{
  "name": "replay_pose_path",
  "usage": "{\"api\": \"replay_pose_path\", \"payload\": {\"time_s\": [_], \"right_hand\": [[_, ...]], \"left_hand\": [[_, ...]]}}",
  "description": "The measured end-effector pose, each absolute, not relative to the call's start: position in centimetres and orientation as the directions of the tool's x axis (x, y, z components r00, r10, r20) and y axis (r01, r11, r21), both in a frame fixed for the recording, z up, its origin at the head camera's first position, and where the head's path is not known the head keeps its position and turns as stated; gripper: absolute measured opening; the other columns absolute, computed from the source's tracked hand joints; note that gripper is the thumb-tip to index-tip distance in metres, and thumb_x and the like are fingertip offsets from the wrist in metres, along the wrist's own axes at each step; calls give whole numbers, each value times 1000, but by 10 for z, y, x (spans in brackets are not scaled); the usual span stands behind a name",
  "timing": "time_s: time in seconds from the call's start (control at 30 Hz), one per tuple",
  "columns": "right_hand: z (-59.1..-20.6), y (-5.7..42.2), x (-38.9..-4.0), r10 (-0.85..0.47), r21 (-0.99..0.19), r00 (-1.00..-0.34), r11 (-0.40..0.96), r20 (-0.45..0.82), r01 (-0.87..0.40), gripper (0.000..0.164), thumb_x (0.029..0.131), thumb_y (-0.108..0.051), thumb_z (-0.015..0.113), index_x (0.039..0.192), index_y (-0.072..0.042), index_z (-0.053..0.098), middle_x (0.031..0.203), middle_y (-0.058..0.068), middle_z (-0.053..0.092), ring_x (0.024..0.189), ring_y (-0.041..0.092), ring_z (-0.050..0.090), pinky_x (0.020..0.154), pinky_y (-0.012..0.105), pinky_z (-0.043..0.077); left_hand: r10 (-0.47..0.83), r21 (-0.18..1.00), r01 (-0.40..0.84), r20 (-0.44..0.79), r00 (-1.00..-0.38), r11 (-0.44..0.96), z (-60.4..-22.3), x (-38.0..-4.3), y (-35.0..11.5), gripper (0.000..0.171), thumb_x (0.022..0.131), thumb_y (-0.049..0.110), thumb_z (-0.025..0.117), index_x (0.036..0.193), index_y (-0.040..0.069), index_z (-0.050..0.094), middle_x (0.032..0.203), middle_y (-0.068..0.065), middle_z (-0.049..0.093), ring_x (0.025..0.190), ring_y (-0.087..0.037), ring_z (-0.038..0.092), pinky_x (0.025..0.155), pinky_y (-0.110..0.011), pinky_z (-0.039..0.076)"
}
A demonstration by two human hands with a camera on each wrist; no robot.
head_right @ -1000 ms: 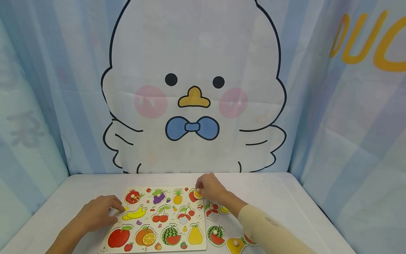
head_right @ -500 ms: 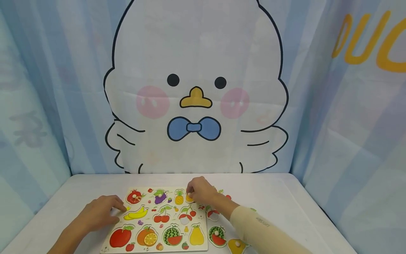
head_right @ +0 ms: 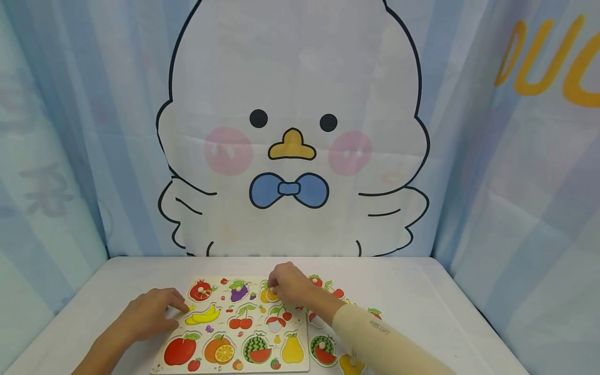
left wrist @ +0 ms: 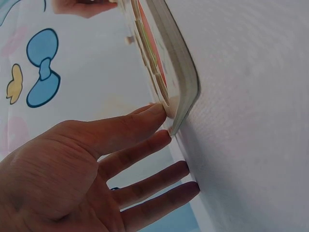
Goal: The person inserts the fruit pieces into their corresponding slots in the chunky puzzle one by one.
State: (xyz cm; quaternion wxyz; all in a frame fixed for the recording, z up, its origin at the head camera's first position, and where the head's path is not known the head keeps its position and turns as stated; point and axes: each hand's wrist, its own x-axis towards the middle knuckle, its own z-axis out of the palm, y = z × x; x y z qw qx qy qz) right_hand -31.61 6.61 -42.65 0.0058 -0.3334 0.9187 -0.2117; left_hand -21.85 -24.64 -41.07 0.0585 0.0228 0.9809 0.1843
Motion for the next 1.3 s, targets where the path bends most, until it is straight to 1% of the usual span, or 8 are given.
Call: {"api": "replay_pose_path", "payload": {"time_s": [0.17, 0.43, 0.77, 0.97, 1.3], "right_hand": [[-426, 63, -316, -620, -400, -774, 682, 130, -613, 9, 89, -8, 67, 94, -12, 73, 85, -5, 62, 72, 4, 54, 68, 17, 51], [-427, 58, -317, -636, -375, -757, 672, 150, -639, 9, 89, -9, 66, 91, -14, 73, 85, -6, 64, 72, 4, 55, 67, 17, 50], [-426, 50, -315, -603, -394, -791, 705, 105, -589, 9, 90, -12, 66, 92, -16, 74, 85, -9, 63, 72, 5, 55, 68, 16, 50], [-427, 51, -314, -604, -396, -790, 703, 106, -591, 8, 89, -11, 67, 91, -15, 74, 83, -9, 63, 71, 4, 54, 67, 16, 50], [-426, 49, -314, -598, -381, -798, 721, 81, -579, 7, 89, -12, 68, 91, -17, 73, 82, -11, 61, 72, 6, 53, 68, 16, 50]], "left_hand": [[63, 365, 21, -105, -993, 931, -410, -218, -246, 23, 72, 14, 82, 93, 18, 73, 100, 1, 65, 98, -25, 56, 90, -55, 47], [59, 352, 13, -120, -991, 936, -412, -221, -246, 23, 72, 15, 82, 93, 18, 73, 100, 0, 65, 99, -27, 57, 90, -56, 47], [55, 347, 11, -117, -992, 938, -413, -222, -247, 24, 72, 16, 82, 94, 19, 73, 98, 2, 65, 98, -26, 57, 90, -55, 47], [53, 354, 9, -115, -992, 935, -412, -220, -245, 24, 72, 15, 82, 94, 18, 72, 98, 2, 65, 96, -24, 56, 89, -55, 47], [51, 350, 5, -120, -991, 937, -411, -220, -245, 24, 72, 15, 82, 95, 18, 73, 99, 1, 65, 99, -26, 57, 90, -55, 47]]}}
